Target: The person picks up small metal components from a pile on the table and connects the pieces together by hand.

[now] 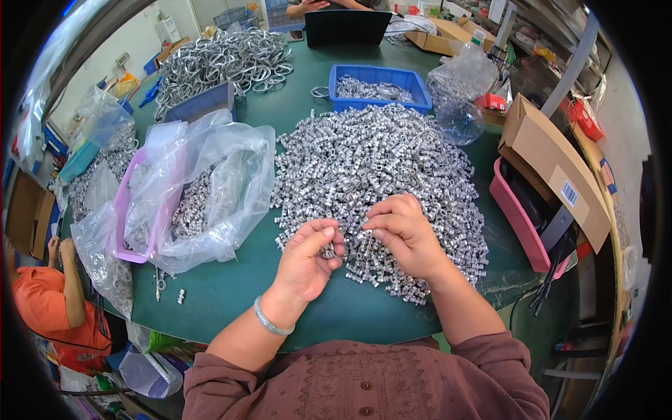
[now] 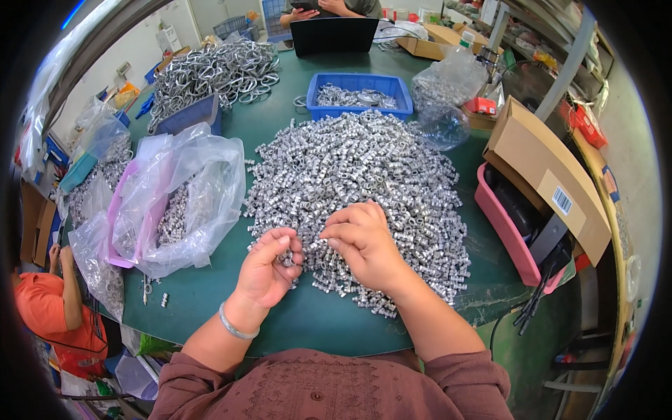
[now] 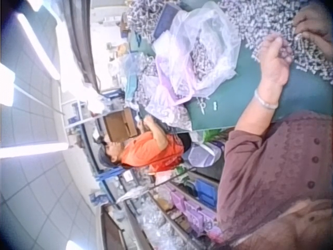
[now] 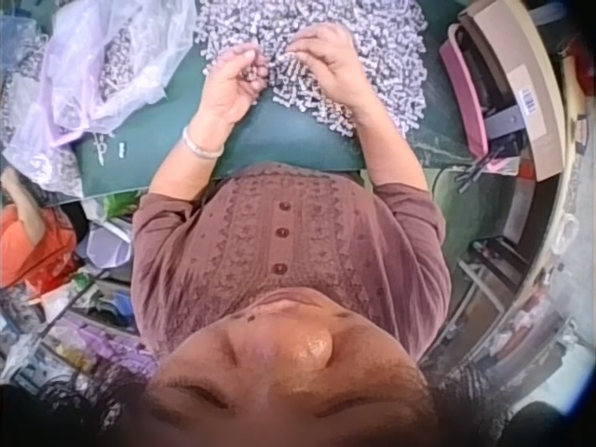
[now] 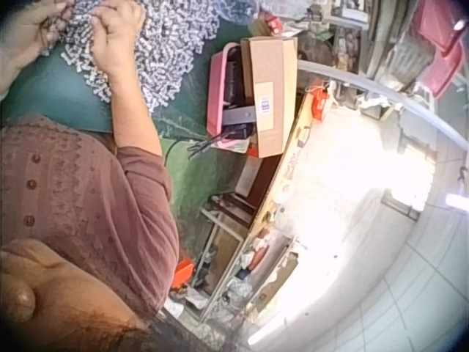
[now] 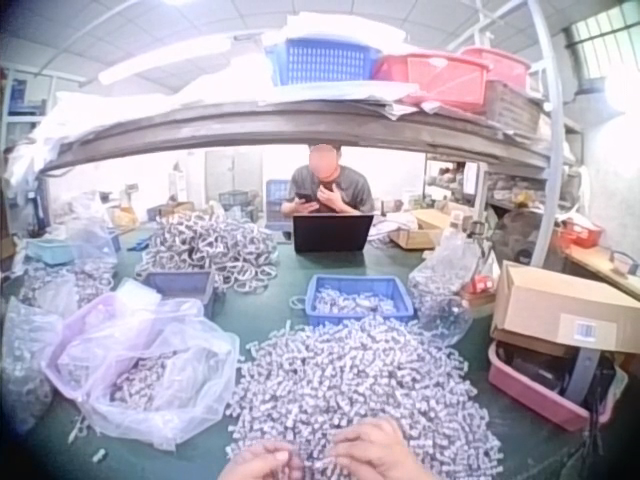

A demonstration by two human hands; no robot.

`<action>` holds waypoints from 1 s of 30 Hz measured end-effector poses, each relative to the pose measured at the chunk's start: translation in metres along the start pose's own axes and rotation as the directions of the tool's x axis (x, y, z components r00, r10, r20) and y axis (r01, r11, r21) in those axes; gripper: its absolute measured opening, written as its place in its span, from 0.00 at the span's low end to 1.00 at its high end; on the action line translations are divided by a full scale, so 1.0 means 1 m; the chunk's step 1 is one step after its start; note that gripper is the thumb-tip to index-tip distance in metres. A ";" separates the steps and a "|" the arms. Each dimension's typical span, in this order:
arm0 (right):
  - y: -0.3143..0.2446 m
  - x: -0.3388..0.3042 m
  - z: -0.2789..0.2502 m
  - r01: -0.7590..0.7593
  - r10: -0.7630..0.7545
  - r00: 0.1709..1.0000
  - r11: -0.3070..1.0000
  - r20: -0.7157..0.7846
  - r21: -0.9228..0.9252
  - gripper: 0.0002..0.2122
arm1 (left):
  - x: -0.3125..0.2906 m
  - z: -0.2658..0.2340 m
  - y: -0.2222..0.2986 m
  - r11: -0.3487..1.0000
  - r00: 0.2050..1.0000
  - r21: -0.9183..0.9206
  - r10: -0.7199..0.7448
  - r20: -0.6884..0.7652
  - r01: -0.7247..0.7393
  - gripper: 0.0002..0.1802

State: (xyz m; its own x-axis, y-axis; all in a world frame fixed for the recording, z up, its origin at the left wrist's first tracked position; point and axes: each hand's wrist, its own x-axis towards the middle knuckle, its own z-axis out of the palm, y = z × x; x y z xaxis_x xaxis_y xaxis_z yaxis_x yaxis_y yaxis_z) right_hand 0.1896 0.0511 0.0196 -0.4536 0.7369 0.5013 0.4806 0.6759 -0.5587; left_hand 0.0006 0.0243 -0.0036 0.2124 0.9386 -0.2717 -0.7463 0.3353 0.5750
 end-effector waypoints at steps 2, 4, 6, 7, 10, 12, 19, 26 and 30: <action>0.004 -0.001 -0.001 -0.016 0.028 0.998 0.977 -0.054 0.211 0.05 | -0.003 0.004 -0.003 0.995 0.996 0.083 -0.057 0.074 0.051 0.05; 0.004 0.000 -0.001 -0.015 0.027 0.999 0.971 -0.045 0.239 0.04 | -0.006 0.003 -0.004 0.991 0.990 0.119 -0.081 0.119 0.067 0.05; 0.003 0.000 -0.002 -0.032 0.039 0.999 0.958 -0.019 0.285 0.04 | -0.008 0.005 -0.004 0.984 0.977 0.161 -0.109 0.184 0.080 0.06; 0.003 0.000 -0.001 -0.032 0.039 0.999 0.958 -0.020 0.284 0.04 | -0.009 0.006 -0.004 0.984 0.977 0.161 -0.110 0.185 0.080 0.06; 0.003 -0.002 0.000 -0.065 0.067 0.998 0.971 -0.003 0.231 0.04 | -0.011 0.008 -0.004 0.981 0.973 0.184 -0.106 0.204 0.069 0.07; 0.002 -0.003 0.002 -0.072 0.077 0.997 0.967 -0.010 0.244 0.04 | -0.011 0.008 -0.003 0.981 0.976 0.185 -0.099 0.192 0.063 0.06; -0.006 -0.002 0.005 0.052 -0.051 0.998 0.999 -0.044 0.013 0.05 | -0.008 0.009 -0.009 0.935 0.999 0.354 0.025 0.034 -0.035 0.06; -0.010 -0.003 0.005 0.078 -0.076 0.997 0.992 -0.025 0.099 0.07 | -0.005 0.005 -0.008 0.965 0.991 0.245 -0.116 0.071 0.095 0.09; -0.010 -0.003 0.004 0.091 -0.089 0.996 0.991 -0.024 0.100 0.08 | -0.005 0.006 -0.007 0.965 0.980 0.210 -0.179 0.087 0.158 0.08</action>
State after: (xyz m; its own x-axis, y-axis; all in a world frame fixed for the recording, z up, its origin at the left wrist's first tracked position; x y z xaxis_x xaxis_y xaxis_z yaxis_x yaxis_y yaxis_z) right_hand 0.1827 0.0418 0.0212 -0.4764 0.6736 0.5651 0.3595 0.7357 -0.5740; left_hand 0.0083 0.0178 -0.0017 0.3967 0.8667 -0.3024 -0.5540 0.4887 0.6739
